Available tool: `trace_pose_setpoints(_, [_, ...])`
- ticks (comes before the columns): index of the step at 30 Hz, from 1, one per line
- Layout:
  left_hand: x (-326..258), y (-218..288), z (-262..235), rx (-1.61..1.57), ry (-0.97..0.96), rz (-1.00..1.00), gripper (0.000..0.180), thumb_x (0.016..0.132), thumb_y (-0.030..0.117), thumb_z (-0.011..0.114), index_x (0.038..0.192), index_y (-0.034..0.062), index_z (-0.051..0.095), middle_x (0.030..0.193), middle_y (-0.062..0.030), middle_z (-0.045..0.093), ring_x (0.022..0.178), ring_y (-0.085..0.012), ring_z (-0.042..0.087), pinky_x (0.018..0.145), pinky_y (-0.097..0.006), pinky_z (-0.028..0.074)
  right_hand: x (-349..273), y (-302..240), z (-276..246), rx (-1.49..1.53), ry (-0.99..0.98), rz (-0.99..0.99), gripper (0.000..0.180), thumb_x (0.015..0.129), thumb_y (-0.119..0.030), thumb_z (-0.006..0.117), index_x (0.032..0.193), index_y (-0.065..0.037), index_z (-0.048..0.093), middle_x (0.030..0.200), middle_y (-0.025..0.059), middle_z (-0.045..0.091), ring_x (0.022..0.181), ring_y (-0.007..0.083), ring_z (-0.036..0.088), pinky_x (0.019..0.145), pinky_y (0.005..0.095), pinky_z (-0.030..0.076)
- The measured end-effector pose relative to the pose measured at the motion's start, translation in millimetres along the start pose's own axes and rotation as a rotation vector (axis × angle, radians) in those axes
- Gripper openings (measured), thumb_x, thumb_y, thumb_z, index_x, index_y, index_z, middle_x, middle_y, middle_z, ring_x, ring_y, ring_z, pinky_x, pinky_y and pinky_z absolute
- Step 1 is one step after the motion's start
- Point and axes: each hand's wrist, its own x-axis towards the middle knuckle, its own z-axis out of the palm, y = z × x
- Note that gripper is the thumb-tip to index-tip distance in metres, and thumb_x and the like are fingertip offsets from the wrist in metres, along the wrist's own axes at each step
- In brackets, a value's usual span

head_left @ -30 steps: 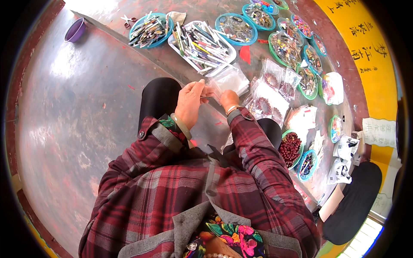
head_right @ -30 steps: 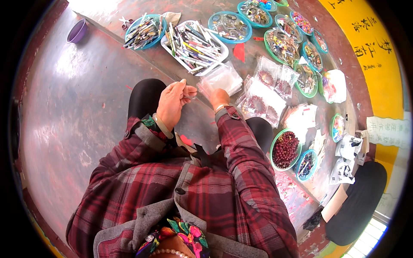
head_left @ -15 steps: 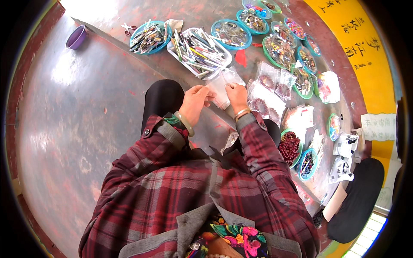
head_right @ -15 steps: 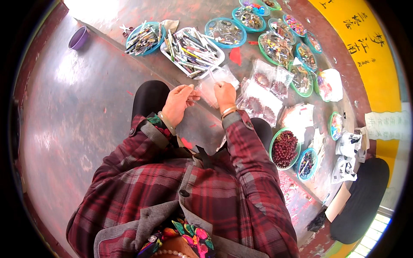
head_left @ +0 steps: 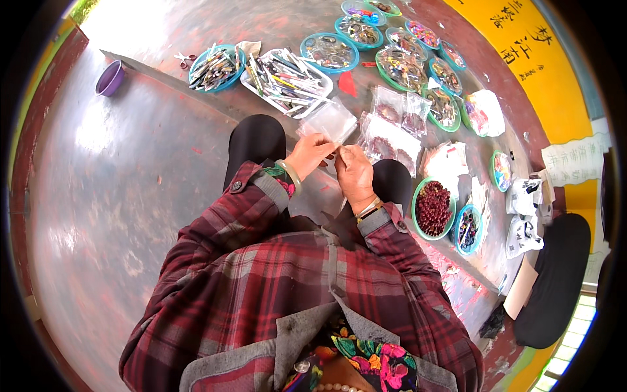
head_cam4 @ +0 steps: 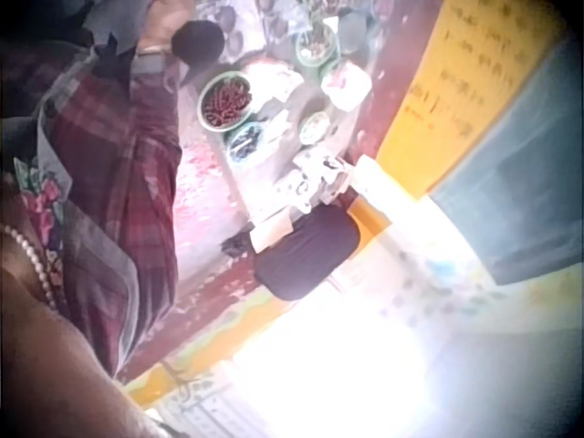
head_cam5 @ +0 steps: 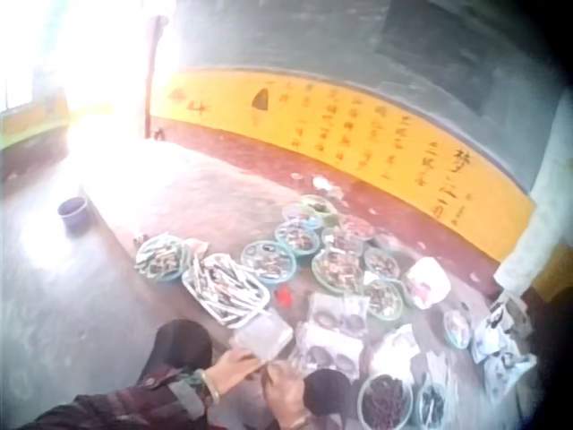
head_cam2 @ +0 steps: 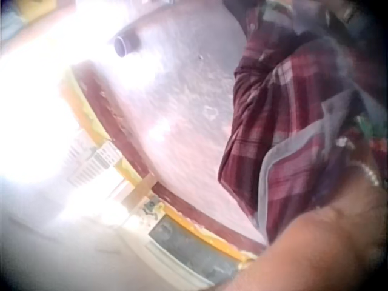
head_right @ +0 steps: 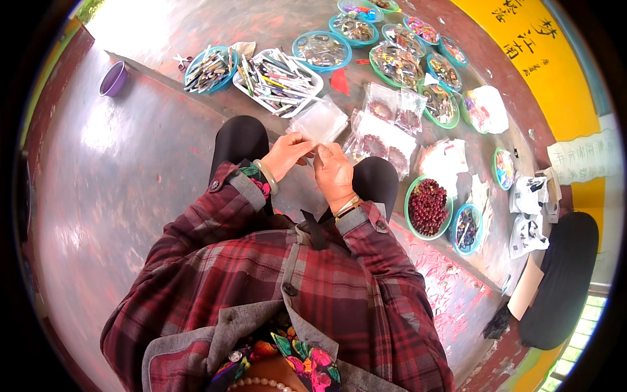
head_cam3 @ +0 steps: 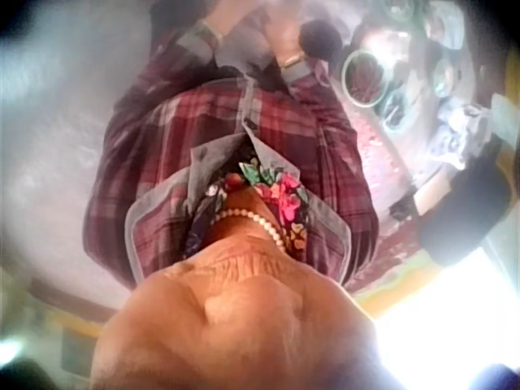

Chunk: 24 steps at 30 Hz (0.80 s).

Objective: The person sits on the floor and repeatedly picks up small plastic bags and red beads from a bowl. They place the beads into the bags, seal them, and set the filled bags aside on the floor.

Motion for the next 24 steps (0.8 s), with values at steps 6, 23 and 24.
trace_pose_setpoints(6, [2, -8, 7, -0.027, -0.024, 0.019, 0.018, 0.087, 0.021, 0.059, 0.088, 0.0035, 0.062, 0.081, -0.0001, 0.060, 0.072, -0.0083, 0.055, 0.060, -0.023, 0.043, -18, 24, 3, 0.352, -0.066, 0.261, 0.021, 0.083, -0.018, 0.060, 0.096, -0.003, 0.065, 0.085, 0.0110, 0.060, 0.072, 0.0224, 0.060, 0.061, 0.0308, 0.047])
trace_pose_setpoints(23, [3, -14, -1, 0.038, -0.061, 0.023, 0.019, 0.090, 0.017, 0.054, 0.099, 0.0031, 0.061, 0.088, -0.0012, 0.062, 0.078, -0.0102, 0.058, 0.062, -0.024, 0.043, -11, 28, -1, 0.914, -0.169, 0.682, 0.032, 0.087, -0.031, 0.057, 0.095, -0.001, 0.066, 0.083, 0.0037, 0.067, 0.069, 0.0109, 0.058, 0.058, 0.0238, 0.043])
trace_pose_setpoints(24, [4, -14, -2, 0.031, -0.064, 0.021, 0.019, 0.090, 0.018, 0.053, 0.099, 0.0032, 0.061, 0.088, -0.0011, 0.062, 0.078, -0.0101, 0.058, 0.062, -0.024, 0.043, -11, 28, -1, 0.921, -0.169, 0.685, 0.032, 0.087, -0.031, 0.057, 0.095, -0.001, 0.066, 0.084, 0.0038, 0.067, 0.070, 0.0109, 0.058, 0.058, 0.0238, 0.043])
